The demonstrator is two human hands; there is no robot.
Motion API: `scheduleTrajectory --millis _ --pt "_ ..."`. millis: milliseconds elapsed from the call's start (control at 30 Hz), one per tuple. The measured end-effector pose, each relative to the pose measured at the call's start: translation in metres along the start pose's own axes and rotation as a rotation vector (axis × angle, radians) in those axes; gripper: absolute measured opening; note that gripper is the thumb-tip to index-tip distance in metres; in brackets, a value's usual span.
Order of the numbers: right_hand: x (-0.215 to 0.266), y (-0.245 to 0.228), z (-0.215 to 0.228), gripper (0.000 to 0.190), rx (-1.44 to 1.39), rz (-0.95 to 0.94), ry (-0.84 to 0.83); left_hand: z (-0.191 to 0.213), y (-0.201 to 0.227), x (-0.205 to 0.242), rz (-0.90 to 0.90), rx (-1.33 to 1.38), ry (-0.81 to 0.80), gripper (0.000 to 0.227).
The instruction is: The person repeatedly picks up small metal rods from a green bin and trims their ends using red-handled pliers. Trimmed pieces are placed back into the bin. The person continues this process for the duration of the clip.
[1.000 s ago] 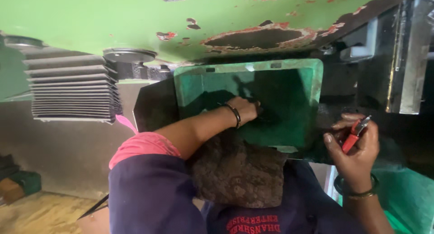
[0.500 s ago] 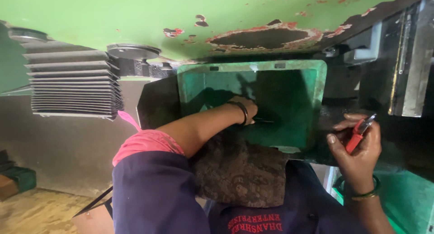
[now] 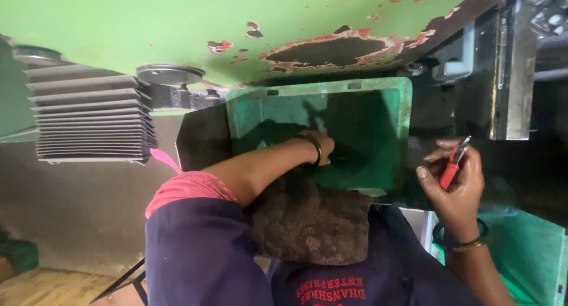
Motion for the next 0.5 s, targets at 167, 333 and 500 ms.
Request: scheduleTrajectory --millis 167,333,500 --pt "0.0 -0.003 -0.003 0.054 -0.06 0.004 0.01 0.005 0.002 0.01 0.017 -0.027 -0.009 0.039" --pt "-0.001 -0.002 -0.002 0.054 0.017 0.069 0.011 0.017 0.01 0.019 0.019 -0.039 0.085 0.031" --pt "-0.001 -0.004 -0.004 0.055 -0.005 0.096 0.018 0.058 0.017 0.029 -0.058 0.114 0.209 0.03"
Point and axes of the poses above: each hand's wrist, its own x-axis away from the middle knuckle, its own z-axis out of the back of the hand, y = z × x, the point moved 2 cm from there along -x, towards the middle knuckle, and after that the axes turned 2 degrees about -x, right-handed, at the moved point
